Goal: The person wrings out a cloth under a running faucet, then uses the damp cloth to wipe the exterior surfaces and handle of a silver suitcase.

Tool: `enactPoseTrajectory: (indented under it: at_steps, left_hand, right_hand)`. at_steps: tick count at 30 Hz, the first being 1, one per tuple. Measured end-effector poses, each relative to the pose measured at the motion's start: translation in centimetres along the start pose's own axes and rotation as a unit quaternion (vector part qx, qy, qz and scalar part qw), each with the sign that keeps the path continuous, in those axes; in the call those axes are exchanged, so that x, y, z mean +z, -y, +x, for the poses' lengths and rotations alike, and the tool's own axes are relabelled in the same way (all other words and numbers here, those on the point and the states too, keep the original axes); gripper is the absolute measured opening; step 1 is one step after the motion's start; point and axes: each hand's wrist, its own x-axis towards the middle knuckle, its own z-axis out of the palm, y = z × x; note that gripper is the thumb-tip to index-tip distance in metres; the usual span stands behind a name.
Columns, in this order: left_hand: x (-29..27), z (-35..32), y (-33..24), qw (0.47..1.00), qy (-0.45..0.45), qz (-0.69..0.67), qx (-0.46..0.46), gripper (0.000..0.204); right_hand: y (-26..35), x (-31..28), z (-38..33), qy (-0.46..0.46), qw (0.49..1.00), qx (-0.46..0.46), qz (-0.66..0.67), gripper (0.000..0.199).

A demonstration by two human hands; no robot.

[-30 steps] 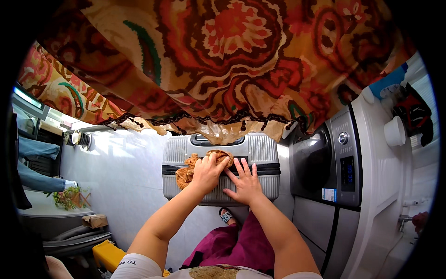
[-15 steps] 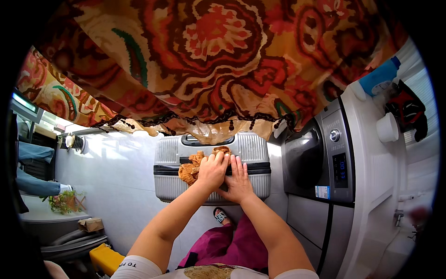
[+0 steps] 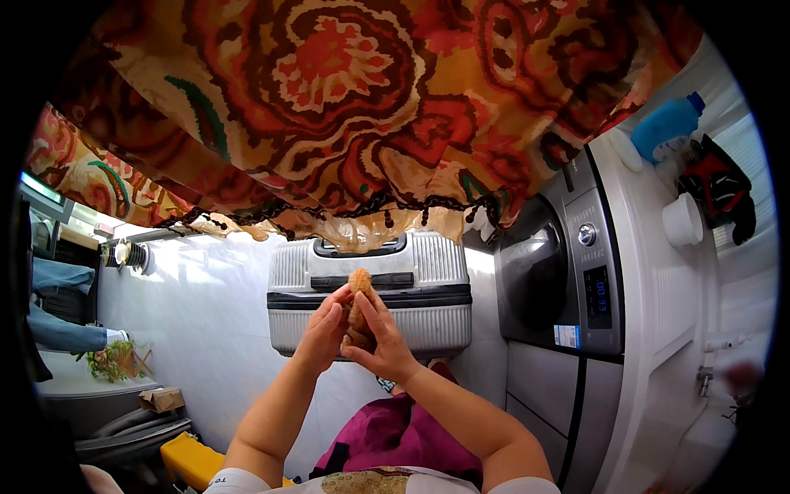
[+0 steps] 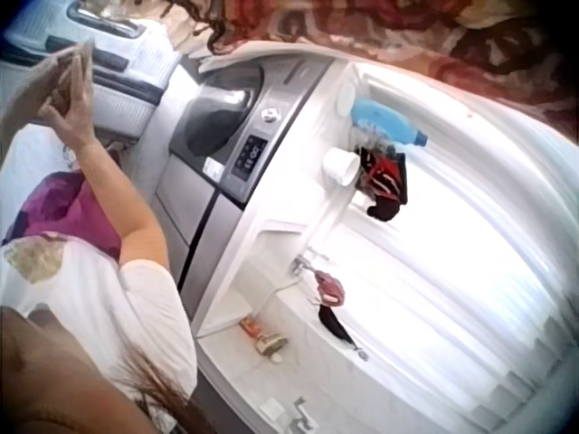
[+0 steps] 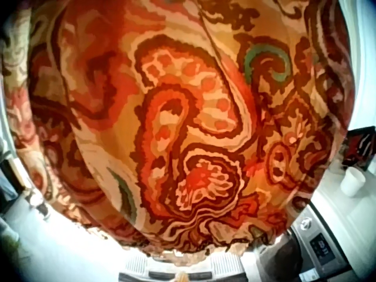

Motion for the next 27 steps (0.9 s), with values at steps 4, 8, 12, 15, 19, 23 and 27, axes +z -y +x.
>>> enactPoseTrajectory:
  at_steps: [4,8,12,15,19,23,27]
  left_hand:
    - [-1.8,-0.4,0.3,0.955,-0.123,0.261,0.061,0.047]
    - [-4.5,2.1,5.1,0.7,-0.184,0.645,0.245,0.065]
    - [-3.8,4.4,9.8,0.575,-0.179,0.793,0.093,0.095]
    - [-3.7,4.8,10.5,0.583,-0.187,0.785,0.091,0.097]
    - [-3.6,4.6,10.6,0.574,-0.193,0.79,0.102,0.096]
    - [-3.8,4.3,10.5,0.579,-0.181,0.791,0.085,0.094]
    - [-3.0,4.8,10.7,0.592,-0.173,0.784,0.076,0.095]
  right_hand:
    - [-1.3,-3.0,1.6,-0.176,0.956,0.206,0.108,0.051]
    - [-4.3,-6.1,7.0,-0.144,0.97,0.192,-0.035,0.048]
    - [-5.0,-2.4,11.3,0.107,0.952,0.144,-0.248,0.038]
    - [-8.7,-0.6,11.4,0.169,0.881,0.09,-0.432,0.037]
    - [-9.6,-5.4,12.0,0.204,0.773,0.05,-0.599,0.035]
    - [-9.5,-11.0,13.1,0.081,0.83,0.266,-0.484,0.031]
    - [-11.2,-4.0,13.0,0.004,0.873,-0.015,-0.487,0.024]
